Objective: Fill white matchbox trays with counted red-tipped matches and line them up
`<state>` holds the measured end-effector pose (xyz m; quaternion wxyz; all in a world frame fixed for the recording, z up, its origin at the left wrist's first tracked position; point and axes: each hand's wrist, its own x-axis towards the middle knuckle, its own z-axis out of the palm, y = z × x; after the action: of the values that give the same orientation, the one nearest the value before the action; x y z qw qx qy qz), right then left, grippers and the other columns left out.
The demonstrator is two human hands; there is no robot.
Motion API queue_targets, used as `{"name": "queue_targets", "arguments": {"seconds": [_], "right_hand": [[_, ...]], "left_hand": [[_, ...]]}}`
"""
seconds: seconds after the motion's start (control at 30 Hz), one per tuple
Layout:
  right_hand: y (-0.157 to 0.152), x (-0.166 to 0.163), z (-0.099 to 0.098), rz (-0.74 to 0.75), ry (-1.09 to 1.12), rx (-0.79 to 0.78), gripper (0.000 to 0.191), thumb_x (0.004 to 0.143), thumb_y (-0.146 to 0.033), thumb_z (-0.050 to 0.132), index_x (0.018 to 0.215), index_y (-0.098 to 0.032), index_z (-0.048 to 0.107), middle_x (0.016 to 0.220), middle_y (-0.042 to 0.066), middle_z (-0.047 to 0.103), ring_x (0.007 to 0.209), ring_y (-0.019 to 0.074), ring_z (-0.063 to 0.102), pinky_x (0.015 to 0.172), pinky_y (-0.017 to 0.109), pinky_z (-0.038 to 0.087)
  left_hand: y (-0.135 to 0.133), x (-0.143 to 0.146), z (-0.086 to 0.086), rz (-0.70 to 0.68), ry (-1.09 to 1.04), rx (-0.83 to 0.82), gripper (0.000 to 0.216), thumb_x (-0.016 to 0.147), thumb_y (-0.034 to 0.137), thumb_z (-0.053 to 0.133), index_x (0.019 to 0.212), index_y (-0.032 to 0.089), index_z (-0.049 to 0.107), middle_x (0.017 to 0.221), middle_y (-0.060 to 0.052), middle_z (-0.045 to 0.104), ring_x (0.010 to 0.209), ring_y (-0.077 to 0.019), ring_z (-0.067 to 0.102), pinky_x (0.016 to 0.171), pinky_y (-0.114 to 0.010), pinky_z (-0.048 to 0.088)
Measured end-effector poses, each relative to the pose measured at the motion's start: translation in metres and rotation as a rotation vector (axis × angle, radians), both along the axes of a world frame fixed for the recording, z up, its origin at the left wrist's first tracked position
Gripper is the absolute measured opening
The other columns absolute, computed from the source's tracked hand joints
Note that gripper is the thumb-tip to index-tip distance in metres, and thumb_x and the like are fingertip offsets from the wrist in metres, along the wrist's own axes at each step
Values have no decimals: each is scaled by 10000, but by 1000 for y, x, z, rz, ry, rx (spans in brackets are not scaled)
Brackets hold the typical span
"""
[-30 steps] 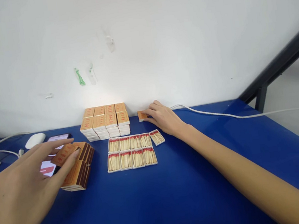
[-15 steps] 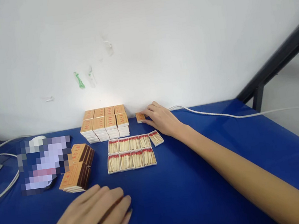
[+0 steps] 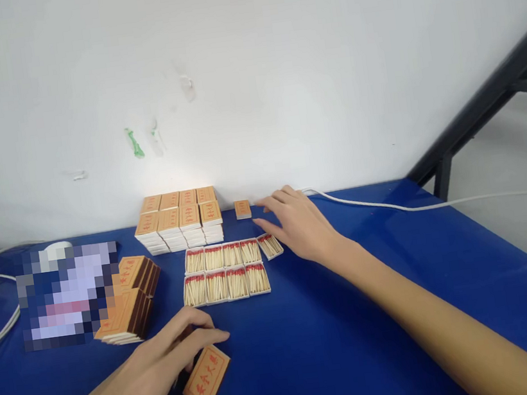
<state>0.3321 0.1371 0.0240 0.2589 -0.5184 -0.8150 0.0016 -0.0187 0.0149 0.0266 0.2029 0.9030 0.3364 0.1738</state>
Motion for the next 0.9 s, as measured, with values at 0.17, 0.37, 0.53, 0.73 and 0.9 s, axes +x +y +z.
{"name": "queue_targets", "arguments": {"seconds": [0.17, 0.37, 0.53, 0.73, 0.9], "right_hand": [[-34, 21, -1, -16, 187, -179, 452, 1114, -594, 652, 1439, -299, 758, 1262, 126, 812, 1119, 343, 731, 876, 513, 630], [-40, 28, -8, 28, 264, -355, 622, 1007, -695, 785, 1539, -384, 703, 1489, 94, 743, 1204, 340, 694, 932, 520, 621], [-41, 31, -7, 63, 278, -446, 730, 926, -718, 863, 1571, -425, 687, 1517, 92, 681, 1306, 358, 632, 1000, 535, 598], [-39, 31, -5, 67, 300, -505, 616, 964, -713, 818, 1503, -424, 745, 1474, 98, 654, 1329, 348, 608, 972, 502, 607], [-39, 39, 3, 81, 277, -549, 590, 970, -706, 812, 1479, -413, 764, 1445, 91, 671, 1283, 336, 626, 1094, 561, 569]], "left_hand": [[-2, 3, -16, 44, -21, -138, 647, 829, 140, 901, 1390, 351, 656, 1322, -14, 684, 815, -166, 793, 674, -265, 666], [-4, 3, -21, 110, -41, -248, 760, 855, 198, 906, 1511, 431, 602, 1462, -16, 632, 880, -160, 801, 691, -253, 643], [-1, 5, -19, 70, -98, -247, 585, 927, 182, 832, 1424, 417, 629, 1350, 17, 661, 904, -135, 776, 764, -247, 646], [0, 10, -14, 48, -119, -114, 542, 960, 218, 846, 1429, 362, 614, 1300, 5, 698, 917, -140, 800, 788, -247, 667], [0, 10, -11, 49, -130, 142, 331, 1079, 327, 752, 1387, 281, 640, 1217, -43, 727, 911, -183, 818, 787, -300, 694]]}}
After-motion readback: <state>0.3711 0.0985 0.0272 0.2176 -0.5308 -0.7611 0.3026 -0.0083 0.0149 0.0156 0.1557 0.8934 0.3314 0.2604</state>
